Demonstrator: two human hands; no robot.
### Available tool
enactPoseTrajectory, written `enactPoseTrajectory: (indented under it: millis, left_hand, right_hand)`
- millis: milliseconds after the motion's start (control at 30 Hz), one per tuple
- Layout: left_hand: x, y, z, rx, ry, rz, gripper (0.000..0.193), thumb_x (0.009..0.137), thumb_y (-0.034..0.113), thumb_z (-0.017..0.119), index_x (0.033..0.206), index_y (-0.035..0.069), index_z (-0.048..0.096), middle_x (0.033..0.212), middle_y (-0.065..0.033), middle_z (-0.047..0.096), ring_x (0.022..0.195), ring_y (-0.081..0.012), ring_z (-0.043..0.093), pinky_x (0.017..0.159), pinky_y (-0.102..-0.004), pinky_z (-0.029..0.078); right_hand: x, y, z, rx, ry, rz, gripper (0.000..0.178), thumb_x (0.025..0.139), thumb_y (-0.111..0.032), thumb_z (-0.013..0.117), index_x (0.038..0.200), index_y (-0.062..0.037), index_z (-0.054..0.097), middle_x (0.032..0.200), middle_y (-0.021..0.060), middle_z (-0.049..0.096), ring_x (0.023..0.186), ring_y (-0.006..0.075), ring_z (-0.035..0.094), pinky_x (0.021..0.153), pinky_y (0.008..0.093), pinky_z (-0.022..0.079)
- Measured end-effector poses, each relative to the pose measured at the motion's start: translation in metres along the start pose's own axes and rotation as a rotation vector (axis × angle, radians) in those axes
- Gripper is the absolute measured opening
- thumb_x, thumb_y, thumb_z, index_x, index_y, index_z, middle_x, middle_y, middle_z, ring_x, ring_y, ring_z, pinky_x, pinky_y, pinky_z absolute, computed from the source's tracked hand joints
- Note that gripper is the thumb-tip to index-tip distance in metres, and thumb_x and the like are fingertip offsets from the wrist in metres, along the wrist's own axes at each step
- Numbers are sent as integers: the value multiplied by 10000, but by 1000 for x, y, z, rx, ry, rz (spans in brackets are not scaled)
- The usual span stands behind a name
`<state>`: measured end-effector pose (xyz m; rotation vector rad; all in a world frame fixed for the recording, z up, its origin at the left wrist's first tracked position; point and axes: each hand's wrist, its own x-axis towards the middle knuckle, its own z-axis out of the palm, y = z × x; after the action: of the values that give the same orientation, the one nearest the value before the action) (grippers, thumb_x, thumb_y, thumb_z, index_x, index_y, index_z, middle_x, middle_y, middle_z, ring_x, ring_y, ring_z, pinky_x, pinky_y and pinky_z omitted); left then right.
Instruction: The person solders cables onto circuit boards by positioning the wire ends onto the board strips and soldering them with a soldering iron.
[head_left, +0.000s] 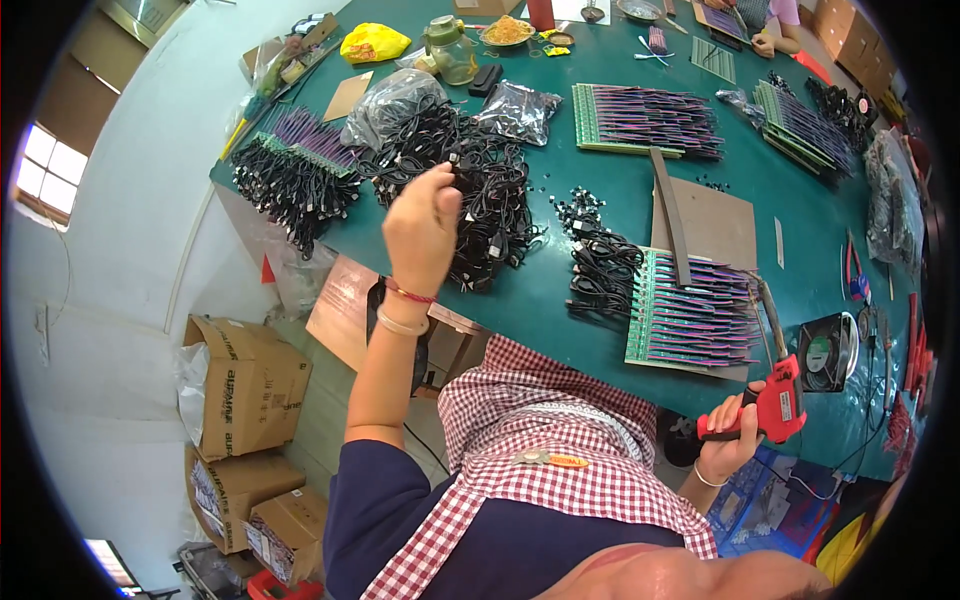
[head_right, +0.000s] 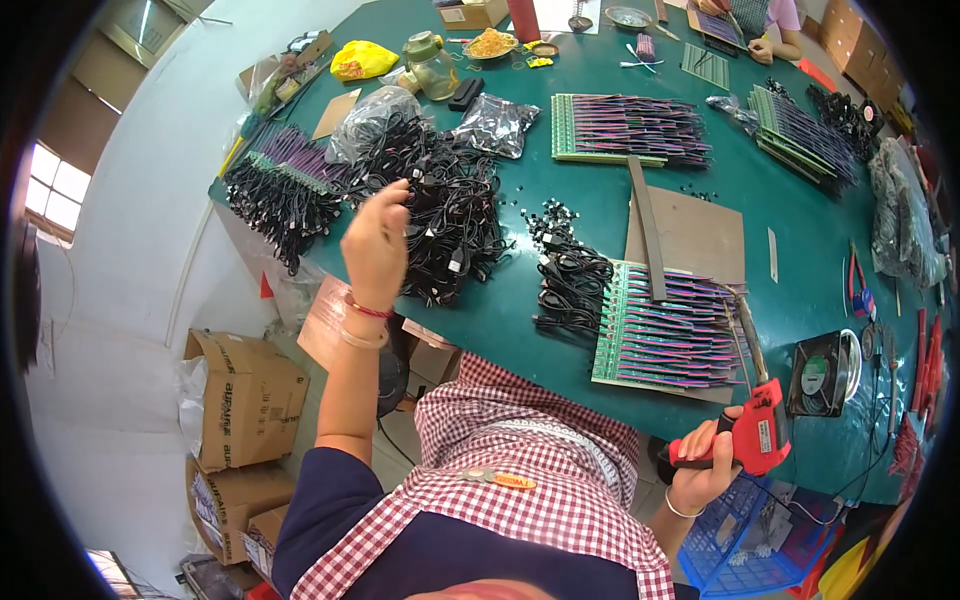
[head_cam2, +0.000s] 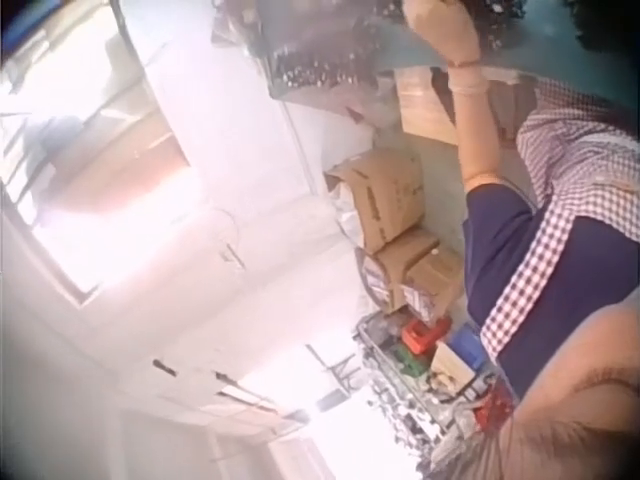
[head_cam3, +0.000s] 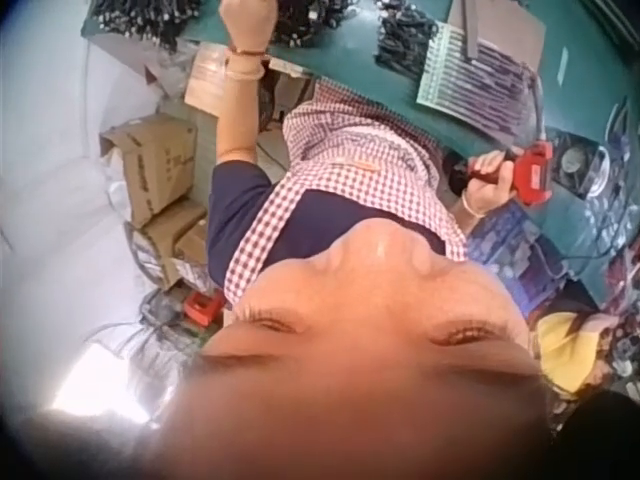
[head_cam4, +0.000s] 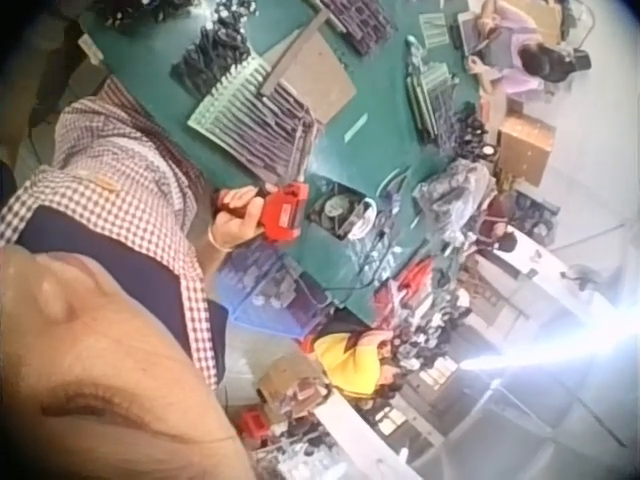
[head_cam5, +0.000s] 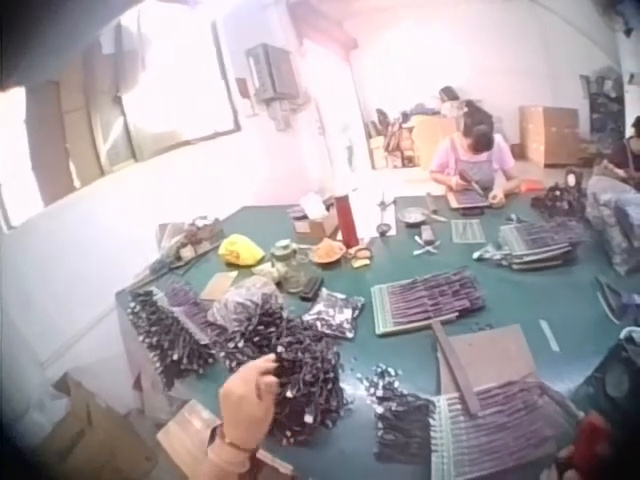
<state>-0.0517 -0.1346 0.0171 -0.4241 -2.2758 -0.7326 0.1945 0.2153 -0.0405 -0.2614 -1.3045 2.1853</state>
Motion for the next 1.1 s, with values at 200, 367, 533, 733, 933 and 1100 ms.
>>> enactPoseTrajectory:
  millis: [200,367,533,733,933,1100]
  left_hand:
    - [24,36,-26,-1116,194,-421,368,1015,298,327,861,30,525,952,-201,656,840,-259,652,618,-292,546]
    - [-31,92,31,-1740,-180,-726,364,1009,361,358,912,44,508,1123,-227,592,928,-288,638,755,-335,563]
    - [-67,136,54,-1824,-300,-894,323,1001,347,394,882,65,495,1116,-205,596,924,-261,631,740,-316,571]
    - [-90,150,59,-1782,-517,-911,303,1008,319,371,935,39,463,1144,-229,568,957,-285,633,800,-366,562]
    - [-73,136,57,-1326,-748,-412,150,891,102,478,1004,15,524,1158,-182,596,1078,-302,583,942,-431,457]
    - [-73,166,49,-786,-853,133,266,779,-36,573,1042,-9,552,1003,-120,655,944,-253,631,982,-424,400]
  right_hand:
    - [-3,-6,8,14,-7,-8,330,947,-164,467,1224,13,435,607,9,394,504,82,377,448,221,369]
    - [11,-3,47,38,110,107,404,887,-83,573,1257,-10,426,708,32,478,579,99,445,544,243,412]
    - [31,7,89,13,44,150,413,860,-56,609,1228,-15,428,1045,167,640,932,251,643,814,349,525]
    - [35,17,91,-118,10,221,279,824,-31,652,1071,-11,525,885,57,621,810,132,594,706,273,488]
    - [30,14,80,-336,25,232,248,802,-34,675,1018,-17,556,814,3,601,708,74,564,629,228,458]
    - [14,21,81,-246,22,333,216,776,-53,705,960,-27,595,783,-16,610,736,49,578,666,235,477]
